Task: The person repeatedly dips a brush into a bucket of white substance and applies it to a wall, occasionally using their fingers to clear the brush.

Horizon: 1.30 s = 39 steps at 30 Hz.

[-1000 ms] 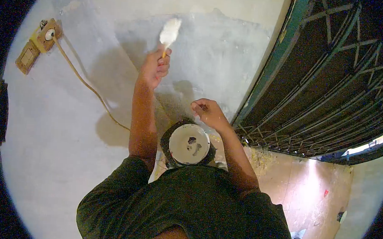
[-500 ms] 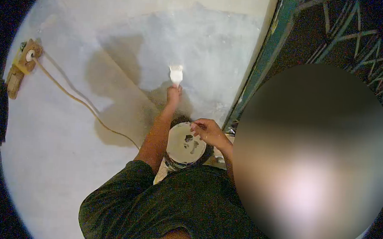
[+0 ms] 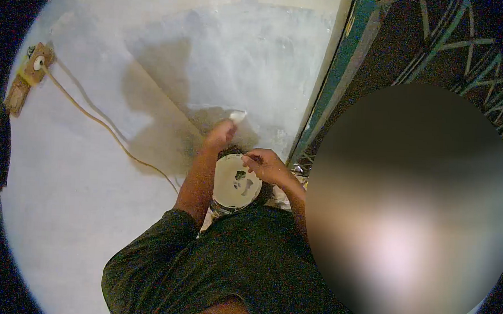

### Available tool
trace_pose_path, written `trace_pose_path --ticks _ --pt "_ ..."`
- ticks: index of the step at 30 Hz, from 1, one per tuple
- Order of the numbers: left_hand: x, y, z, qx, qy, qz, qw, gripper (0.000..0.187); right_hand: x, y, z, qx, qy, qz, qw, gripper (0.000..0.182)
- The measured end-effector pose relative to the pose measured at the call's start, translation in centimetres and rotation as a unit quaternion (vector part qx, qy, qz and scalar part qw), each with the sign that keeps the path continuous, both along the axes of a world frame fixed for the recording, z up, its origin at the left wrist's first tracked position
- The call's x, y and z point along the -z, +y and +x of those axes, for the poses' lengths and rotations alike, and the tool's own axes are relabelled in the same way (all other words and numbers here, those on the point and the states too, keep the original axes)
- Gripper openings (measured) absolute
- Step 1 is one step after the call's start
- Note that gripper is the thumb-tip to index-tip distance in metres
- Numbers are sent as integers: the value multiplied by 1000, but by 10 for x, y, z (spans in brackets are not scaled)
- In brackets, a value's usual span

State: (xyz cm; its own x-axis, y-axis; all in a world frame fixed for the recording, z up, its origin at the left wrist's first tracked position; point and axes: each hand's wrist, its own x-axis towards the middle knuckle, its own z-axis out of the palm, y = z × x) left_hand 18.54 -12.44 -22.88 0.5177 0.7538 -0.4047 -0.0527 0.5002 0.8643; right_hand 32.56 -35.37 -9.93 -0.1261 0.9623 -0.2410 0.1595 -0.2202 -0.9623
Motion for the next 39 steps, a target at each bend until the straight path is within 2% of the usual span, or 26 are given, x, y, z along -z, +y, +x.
trace_pose_path --ticks 2,5,7,8,10,13,16,19,21,23,24,26,29,31,33,35,37,39 --pt "-25 -2 -5 -3 -7 15 1000 16 0 1 0 23 36 19 999 32" --pt "-67 3 -15 -7 -22 25 999 20 -7 6 5 -5 32 60 998 31" --pt "-109 -8 -20 -15 56 26 998 24 -7 10 11 -19 43 55 997 31" --pt "-128 -15 -22 -19 59 27 998 24 -7 12 12 -31 53 45 997 32" --pt "-162 -29 -24 -66 -1 56 996 21 -7 14 14 -37 49 46 997 32" --pt "-200 -43 -27 -52 -51 80 994 22 -5 18 16 -47 47 55 996 31" --pt "-185 -40 -18 -75 -52 79 993 23 14 23 20 -58 53 61 995 31" --pt "-97 -7 -12 -24 -99 59 993 31 13 21 26 -65 45 34 996 31" --pt "-86 -18 9 -90 93 -53 990 31 13 21 30 -63 37 11 997 31" --pt "-20 -24 12 -82 102 23 991 30 19 21 35 -70 12 -1 997 32" --pt "1 -31 5 -46 80 -3 996 32 18 19 35 -70 10 -1 998 32" --pt "20 -43 4 -8 52 -29 998 34 14 15 39 -83 -3 13 996 33" --pt "34 -51 12 -8 113 -61 992 32 20 13 41 -74 -9 1 997 33" --pt "34 -35 17 -48 108 -35 992 29 15 10 43 -69 -13 -8 998 32" --pt "4 -26 19 -64 100 -8 993 29 13 10 44 -64 -16 -12 998 32" --pt "-42 -23 14 -83 93 18 992 30 15 11 46 -51 -4 -2 999 31" --pt "-96 -21 5 -15 83 -9 996 31 11 13 49 -61 -6 -2 998 31" --pt "-139 -25 0 -31 76 2 997 31 10 16 50 -72 -6 -3 997 32"
